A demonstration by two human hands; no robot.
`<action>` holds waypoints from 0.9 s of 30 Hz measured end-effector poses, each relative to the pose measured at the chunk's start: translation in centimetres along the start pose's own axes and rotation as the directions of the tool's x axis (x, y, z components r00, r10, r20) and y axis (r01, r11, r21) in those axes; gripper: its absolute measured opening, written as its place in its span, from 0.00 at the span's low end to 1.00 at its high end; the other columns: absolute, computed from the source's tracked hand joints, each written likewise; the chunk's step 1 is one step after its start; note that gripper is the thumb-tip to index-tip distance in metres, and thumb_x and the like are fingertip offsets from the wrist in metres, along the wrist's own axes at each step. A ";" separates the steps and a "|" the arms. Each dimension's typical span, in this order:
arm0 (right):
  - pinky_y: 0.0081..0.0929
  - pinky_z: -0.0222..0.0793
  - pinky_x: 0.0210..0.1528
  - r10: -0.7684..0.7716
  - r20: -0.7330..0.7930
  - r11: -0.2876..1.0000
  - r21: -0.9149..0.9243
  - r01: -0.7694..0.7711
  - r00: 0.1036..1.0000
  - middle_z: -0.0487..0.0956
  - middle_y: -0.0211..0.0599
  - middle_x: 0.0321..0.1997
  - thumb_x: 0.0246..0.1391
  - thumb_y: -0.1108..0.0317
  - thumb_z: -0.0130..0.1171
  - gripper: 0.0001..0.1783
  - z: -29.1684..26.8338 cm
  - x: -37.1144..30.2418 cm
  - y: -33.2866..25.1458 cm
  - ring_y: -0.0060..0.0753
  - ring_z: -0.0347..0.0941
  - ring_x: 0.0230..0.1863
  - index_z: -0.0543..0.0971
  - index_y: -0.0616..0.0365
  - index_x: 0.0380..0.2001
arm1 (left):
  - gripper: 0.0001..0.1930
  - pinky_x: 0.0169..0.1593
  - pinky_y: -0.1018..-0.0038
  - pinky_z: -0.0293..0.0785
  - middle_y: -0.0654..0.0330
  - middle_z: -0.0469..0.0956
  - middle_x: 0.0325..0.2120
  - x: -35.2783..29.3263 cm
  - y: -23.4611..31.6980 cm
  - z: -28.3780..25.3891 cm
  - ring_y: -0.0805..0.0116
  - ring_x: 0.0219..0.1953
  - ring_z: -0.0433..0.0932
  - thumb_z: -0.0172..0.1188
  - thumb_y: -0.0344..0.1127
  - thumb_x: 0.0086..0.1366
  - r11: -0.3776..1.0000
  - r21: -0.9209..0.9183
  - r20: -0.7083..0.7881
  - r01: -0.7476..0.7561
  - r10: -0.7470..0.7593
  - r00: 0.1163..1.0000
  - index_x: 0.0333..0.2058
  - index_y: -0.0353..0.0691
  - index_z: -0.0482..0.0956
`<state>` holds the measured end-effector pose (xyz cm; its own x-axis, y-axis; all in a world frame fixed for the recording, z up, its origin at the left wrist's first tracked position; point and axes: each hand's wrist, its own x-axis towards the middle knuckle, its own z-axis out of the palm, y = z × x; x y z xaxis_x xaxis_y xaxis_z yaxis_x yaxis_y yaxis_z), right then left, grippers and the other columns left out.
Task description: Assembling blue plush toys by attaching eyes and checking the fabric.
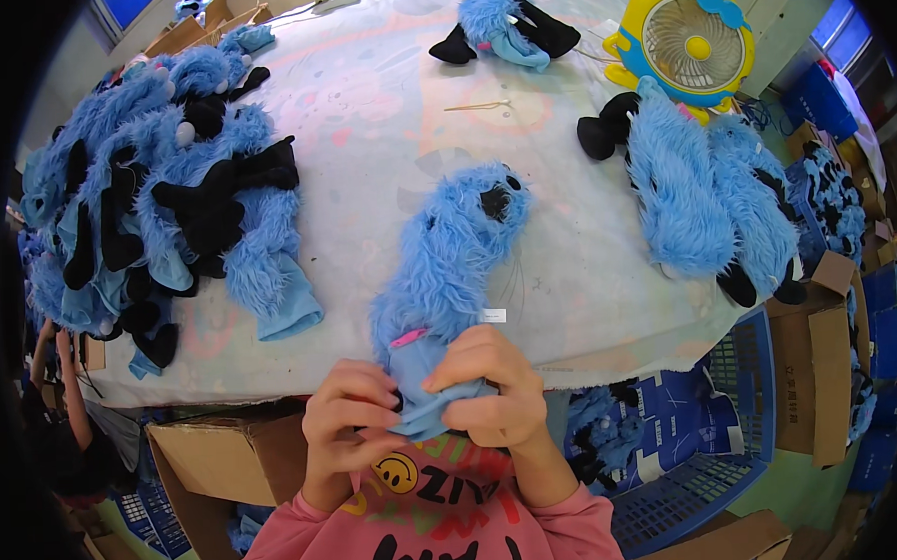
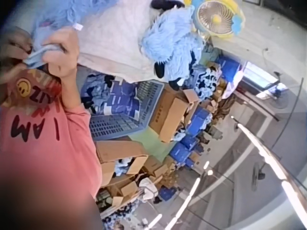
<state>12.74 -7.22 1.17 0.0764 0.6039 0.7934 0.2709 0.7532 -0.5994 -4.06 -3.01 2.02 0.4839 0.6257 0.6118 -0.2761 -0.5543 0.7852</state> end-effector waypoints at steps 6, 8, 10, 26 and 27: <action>0.31 0.64 0.38 0.157 -0.195 0.912 0.405 -0.066 0.968 0.74 0.40 0.33 0.39 0.74 0.54 0.06 0.6 -1.4 -0.4 0.36 0.68 0.31 0.72 0.54 0.13 | 0.10 0.37 0.71 0.71 0.57 0.73 0.31 -1.5 1.6 0.8 0.61 0.31 0.73 0.61 0.22 0.42 0.956 0.290 0.074 0.049 -0.073 0.995 0.27 0.39 0.75; 0.30 0.65 0.38 0.207 -0.193 0.895 0.433 -0.106 0.959 0.74 0.43 0.35 0.38 0.75 0.54 0.06 0.6 -2.1 -0.5 0.38 0.68 0.33 0.72 0.54 0.13 | 0.10 0.36 0.71 0.72 0.55 0.72 0.33 -2.0 1.3 1.4 0.59 0.33 0.74 0.60 0.20 0.42 0.956 0.293 -0.062 -0.008 0.027 0.998 0.26 0.38 0.74; 0.30 0.65 0.38 0.229 -0.193 0.886 0.448 -0.122 0.954 0.74 0.45 0.36 0.38 0.75 0.55 0.06 0.4 -2.1 -0.6 0.40 0.69 0.34 0.72 0.55 0.13 | 0.10 0.35 0.70 0.72 0.53 0.72 0.35 -2.1 1.0 1.7 0.58 0.34 0.75 0.59 0.19 0.42 0.954 0.297 -0.127 -0.038 0.079 0.989 0.26 0.38 0.73; 0.35 0.64 0.47 0.254 0.001 0.955 0.156 -0.251 0.967 0.68 0.49 0.49 0.32 0.80 0.55 0.08 0.3 -1.3 -1.3 0.49 0.66 0.46 0.75 0.58 0.23 | 0.12 0.48 0.68 0.62 0.45 0.63 0.43 -1.3 -1.1 3.2 0.54 0.48 0.65 0.47 0.20 0.48 0.703 -0.711 -0.258 0.015 -0.280 0.924 0.31 0.39 0.61; 0.34 0.64 0.48 0.272 0.010 0.950 0.157 -0.270 0.962 0.67 0.49 0.49 0.32 0.80 0.55 0.09 0.3 -1.1 -1.4 0.49 0.66 0.47 0.75 0.58 0.24 | 0.11 0.48 0.68 0.62 0.46 0.63 0.42 -1.3 -1.2 3.2 0.55 0.46 0.66 0.47 0.21 0.48 0.713 -0.701 -0.272 0.015 -0.286 0.919 0.31 0.39 0.61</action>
<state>11.94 -8.88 1.14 0.1375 0.7883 0.5998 0.0860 0.5937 -0.8001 -1.69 -4.95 -0.05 0.2981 0.8825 0.3638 -0.7716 -0.0017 0.6361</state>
